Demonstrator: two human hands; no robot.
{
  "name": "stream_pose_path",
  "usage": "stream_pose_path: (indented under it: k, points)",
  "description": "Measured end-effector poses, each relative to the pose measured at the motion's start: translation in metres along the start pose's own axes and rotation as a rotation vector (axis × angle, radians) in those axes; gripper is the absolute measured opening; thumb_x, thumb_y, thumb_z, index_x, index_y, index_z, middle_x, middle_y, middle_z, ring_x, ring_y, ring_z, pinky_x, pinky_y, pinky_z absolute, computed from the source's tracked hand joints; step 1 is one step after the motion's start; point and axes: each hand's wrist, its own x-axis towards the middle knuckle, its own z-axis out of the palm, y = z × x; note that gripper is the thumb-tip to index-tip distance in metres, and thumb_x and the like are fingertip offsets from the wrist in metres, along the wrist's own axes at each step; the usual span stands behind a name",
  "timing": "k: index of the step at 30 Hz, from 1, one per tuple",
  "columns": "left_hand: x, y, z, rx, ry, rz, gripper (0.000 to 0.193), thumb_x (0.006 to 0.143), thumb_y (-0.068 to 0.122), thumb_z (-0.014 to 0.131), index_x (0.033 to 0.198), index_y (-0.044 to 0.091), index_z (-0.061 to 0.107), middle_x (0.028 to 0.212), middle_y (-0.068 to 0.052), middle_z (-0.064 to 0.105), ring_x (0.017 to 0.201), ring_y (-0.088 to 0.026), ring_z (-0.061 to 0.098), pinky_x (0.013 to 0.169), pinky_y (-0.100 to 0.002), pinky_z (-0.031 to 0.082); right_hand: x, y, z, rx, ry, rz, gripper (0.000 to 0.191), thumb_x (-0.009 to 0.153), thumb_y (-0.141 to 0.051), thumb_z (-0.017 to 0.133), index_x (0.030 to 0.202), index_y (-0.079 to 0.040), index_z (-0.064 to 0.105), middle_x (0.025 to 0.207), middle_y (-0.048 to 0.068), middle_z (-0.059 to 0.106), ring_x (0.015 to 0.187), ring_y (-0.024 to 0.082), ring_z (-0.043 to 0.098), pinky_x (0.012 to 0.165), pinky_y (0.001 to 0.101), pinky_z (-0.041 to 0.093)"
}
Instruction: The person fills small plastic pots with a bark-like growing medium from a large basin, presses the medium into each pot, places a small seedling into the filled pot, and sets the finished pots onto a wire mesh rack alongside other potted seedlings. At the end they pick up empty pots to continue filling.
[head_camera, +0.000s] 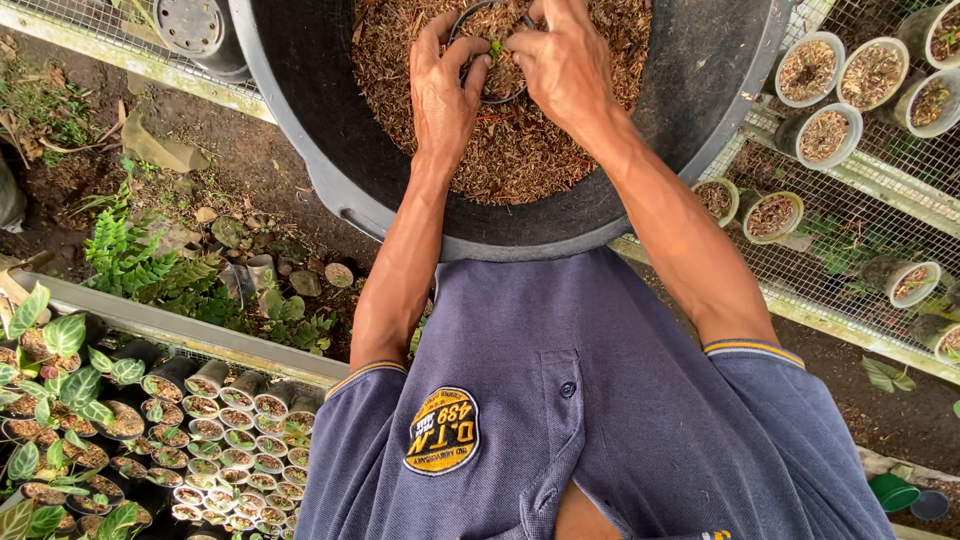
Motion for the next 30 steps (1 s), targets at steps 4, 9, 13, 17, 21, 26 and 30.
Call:
stream_pose_path:
  k: [4, 9, 13, 17, 21, 26, 30]
  points:
    - [-0.001, 0.001, -0.001, 0.004, 0.002, 0.006, 0.015, 0.091, 0.008, 0.081, 0.107, 0.008, 0.078, 0.140, -0.022, 0.056, 0.129, -0.037, 0.056, 0.108, -0.049, 0.052, -0.003, 0.010, 0.014, 0.090, -0.005, 0.181, 0.009, 0.097, -0.001, 0.079, 0.102, -0.008, 0.081, 0.120, 0.014, 0.067, 0.112, 0.027, 0.066, 0.089, 0.0386, 0.061]
    - [-0.002, 0.003, -0.005, 0.015, -0.019, -0.009, 0.016, 0.091, 0.007, 0.080, 0.107, 0.008, 0.078, 0.138, -0.021, 0.058, 0.128, -0.037, 0.057, 0.107, -0.049, 0.053, 0.013, 0.019, 0.024, 0.101, -0.020, 0.036, 0.018, 0.094, -0.004, 0.076, 0.111, -0.010, 0.083, 0.118, 0.017, 0.067, 0.112, 0.034, 0.060, 0.096, 0.0492, 0.051]
    - [0.000, 0.003, -0.007, 0.006, -0.006, -0.006, 0.021, 0.095, 0.009, 0.079, 0.114, 0.008, 0.072, 0.139, -0.018, 0.058, 0.129, -0.035, 0.059, 0.108, -0.048, 0.053, 0.007, 0.012, 0.014, 0.147, -0.041, 0.219, 0.012, 0.104, -0.006, 0.073, 0.113, -0.007, 0.080, 0.114, 0.013, 0.068, 0.111, 0.030, 0.063, 0.100, 0.0476, 0.052]
    - [-0.003, 0.003, -0.008, -0.088, -0.035, -0.033, 0.038, 0.098, 0.008, 0.076, 0.134, 0.009, 0.066, 0.139, -0.015, 0.059, 0.131, -0.034, 0.058, 0.111, -0.049, 0.053, -0.015, -0.005, -0.003, 0.064, -0.105, 0.098, 0.011, 0.096, -0.001, 0.072, 0.104, -0.003, 0.079, 0.133, 0.018, 0.058, 0.127, 0.032, 0.057, 0.108, 0.0461, 0.050]
    - [-0.003, 0.003, -0.005, -0.034, -0.059, 0.005, 0.033, 0.097, 0.006, 0.073, 0.129, 0.015, 0.073, 0.142, -0.020, 0.054, 0.131, -0.038, 0.056, 0.108, -0.048, 0.053, -0.028, -0.020, -0.008, -0.052, -0.047, -0.009, 0.021, 0.087, 0.003, 0.070, 0.104, -0.004, 0.082, 0.145, 0.019, 0.051, 0.139, 0.034, 0.047, 0.118, 0.0493, 0.043]
    - [-0.002, 0.000, -0.001, -0.023, -0.039, 0.002, 0.028, 0.098, 0.008, 0.074, 0.125, 0.015, 0.072, 0.142, -0.019, 0.055, 0.131, -0.037, 0.058, 0.109, -0.048, 0.055, -0.033, -0.022, 0.003, -0.147, -0.021, -0.058, 0.026, 0.078, -0.003, 0.071, 0.101, -0.008, 0.083, 0.144, 0.025, 0.051, 0.136, 0.042, 0.044, 0.110, 0.0566, 0.040]
    - [-0.005, -0.004, -0.004, -0.074, -0.026, -0.049, 0.026, 0.102, 0.007, 0.068, 0.127, 0.013, 0.072, 0.142, -0.018, 0.057, 0.128, -0.035, 0.062, 0.109, -0.047, 0.056, -0.034, 0.004, 0.010, 0.130, 0.055, 0.333, 0.024, 0.093, 0.006, 0.060, 0.102, -0.006, 0.078, 0.123, 0.019, 0.067, 0.110, 0.028, 0.064, 0.094, 0.0452, 0.058]
